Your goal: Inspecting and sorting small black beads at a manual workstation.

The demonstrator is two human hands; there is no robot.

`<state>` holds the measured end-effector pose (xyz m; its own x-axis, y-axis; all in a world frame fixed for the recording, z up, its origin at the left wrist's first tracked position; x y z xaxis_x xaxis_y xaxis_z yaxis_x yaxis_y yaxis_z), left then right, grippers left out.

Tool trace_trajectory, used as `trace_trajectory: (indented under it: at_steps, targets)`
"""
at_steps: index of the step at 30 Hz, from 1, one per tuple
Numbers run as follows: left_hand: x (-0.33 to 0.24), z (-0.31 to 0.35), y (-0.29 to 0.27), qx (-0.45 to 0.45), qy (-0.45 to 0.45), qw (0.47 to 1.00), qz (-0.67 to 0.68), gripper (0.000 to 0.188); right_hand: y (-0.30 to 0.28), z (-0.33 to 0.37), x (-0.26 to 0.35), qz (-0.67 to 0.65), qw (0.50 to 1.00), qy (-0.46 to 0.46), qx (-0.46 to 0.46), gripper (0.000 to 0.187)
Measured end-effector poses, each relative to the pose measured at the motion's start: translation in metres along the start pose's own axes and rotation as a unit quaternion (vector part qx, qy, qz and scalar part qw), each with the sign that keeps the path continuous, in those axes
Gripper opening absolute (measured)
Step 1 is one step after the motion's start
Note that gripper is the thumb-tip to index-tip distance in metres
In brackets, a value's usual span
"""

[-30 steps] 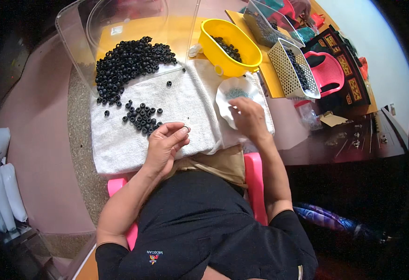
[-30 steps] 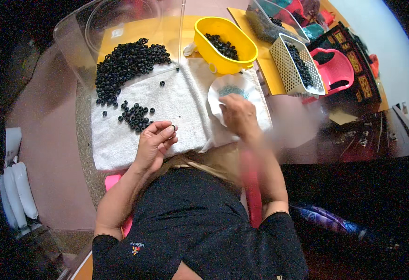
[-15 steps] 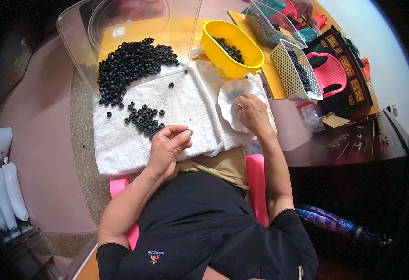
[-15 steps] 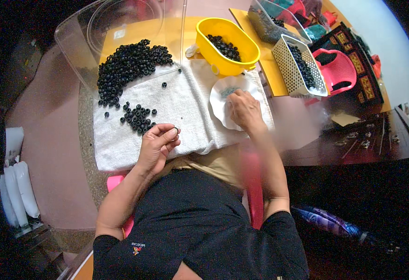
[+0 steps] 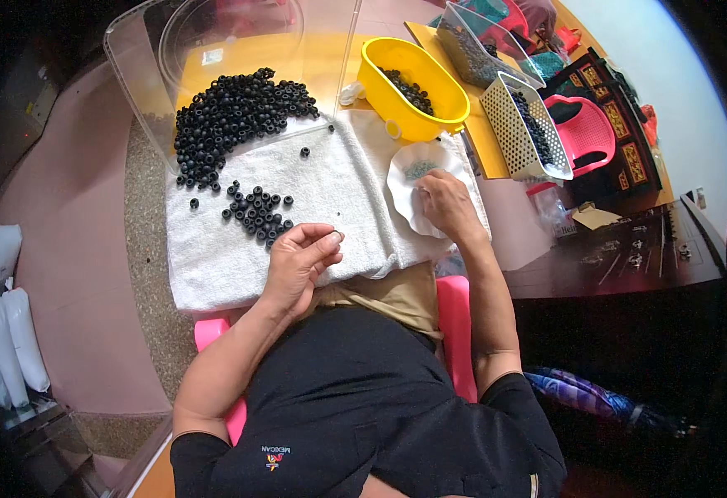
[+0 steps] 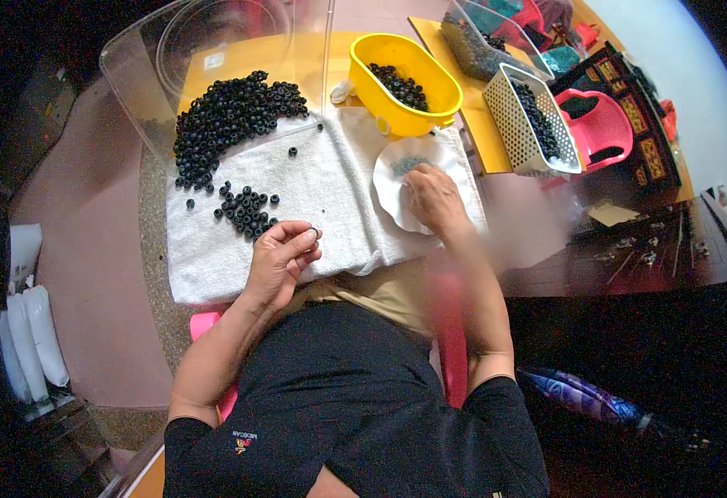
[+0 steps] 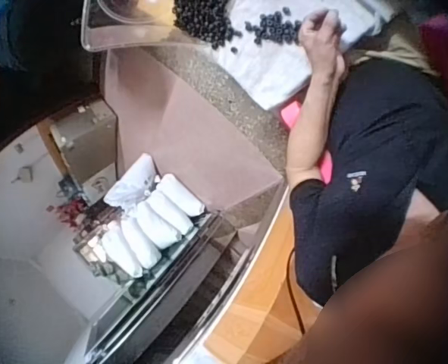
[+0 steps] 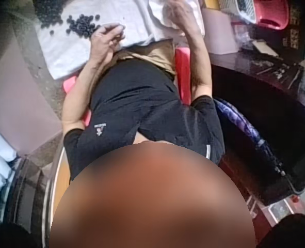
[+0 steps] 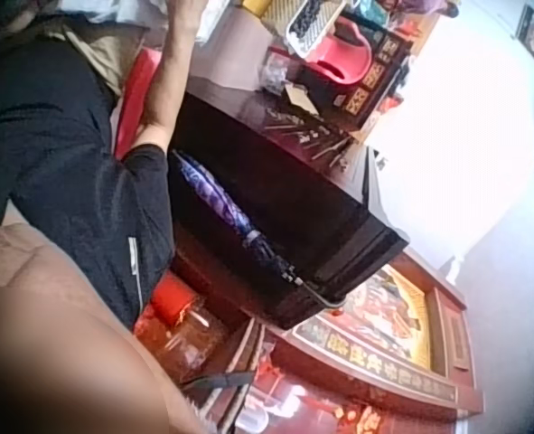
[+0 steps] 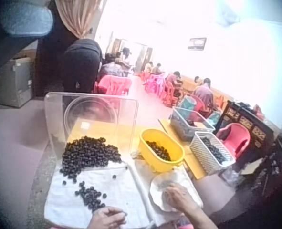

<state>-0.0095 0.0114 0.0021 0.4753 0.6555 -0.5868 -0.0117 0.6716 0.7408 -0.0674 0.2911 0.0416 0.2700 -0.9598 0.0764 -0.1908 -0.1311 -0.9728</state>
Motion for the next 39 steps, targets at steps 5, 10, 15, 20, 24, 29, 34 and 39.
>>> trace_trajectory:
  at_steps: [5,10,15,20,24,29,34,39]
  targets:
    - [0.0,-0.001,-0.001,0.002,0.0,1.0,0.0,0.014,-0.005,-0.001,0.003,-0.029,0.999,0.008,-0.023,0.015]
    - [0.0,-0.001,0.001,-0.002,-0.002,1.0,0.001,0.014,-0.002,-0.003,0.0,-0.027,1.0,0.01,-0.003,0.013]
    - [0.001,-0.001,-0.001,0.0,-0.001,1.0,0.003,0.014,-0.003,-0.005,0.001,-0.073,0.997,0.011,0.014,0.011]
    - [0.002,-0.001,-0.003,0.0,0.002,1.0,-0.009,0.014,-0.005,-0.006,0.006,-0.046,0.998,0.011,0.03,0.012]
    - [0.002,-0.002,-0.001,0.003,0.004,1.0,-0.014,0.015,0.0,-0.002,0.003,-0.05,0.999,-0.013,0.006,0.013]
    - [0.002,-0.002,-0.002,0.006,0.007,1.0,-0.015,0.015,-0.002,-0.001,0.006,-0.054,0.996,-0.065,0.026,0.015]
    - [0.002,-0.002,-0.002,0.008,0.001,1.0,-0.014,0.015,-0.002,-0.002,0.011,-0.034,0.996,-0.079,0.039,0.015]
    - [0.001,-0.001,-0.002,0.008,0.005,1.0,-0.012,0.016,-0.005,-0.004,0.018,0.002,0.994,-0.098,0.042,0.014]
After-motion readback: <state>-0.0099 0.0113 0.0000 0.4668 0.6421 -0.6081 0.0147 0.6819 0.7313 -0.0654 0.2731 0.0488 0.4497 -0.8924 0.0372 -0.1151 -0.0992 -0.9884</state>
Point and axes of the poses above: each hand's wrist, its own z-axis away from the middle knuckle, its own y-axis out of the palm, x = y × z, the point moved 2 cm from there along -z, towards the middle knuckle, and after that the axes turned 4 degrees about z, right-handed, at the moved point
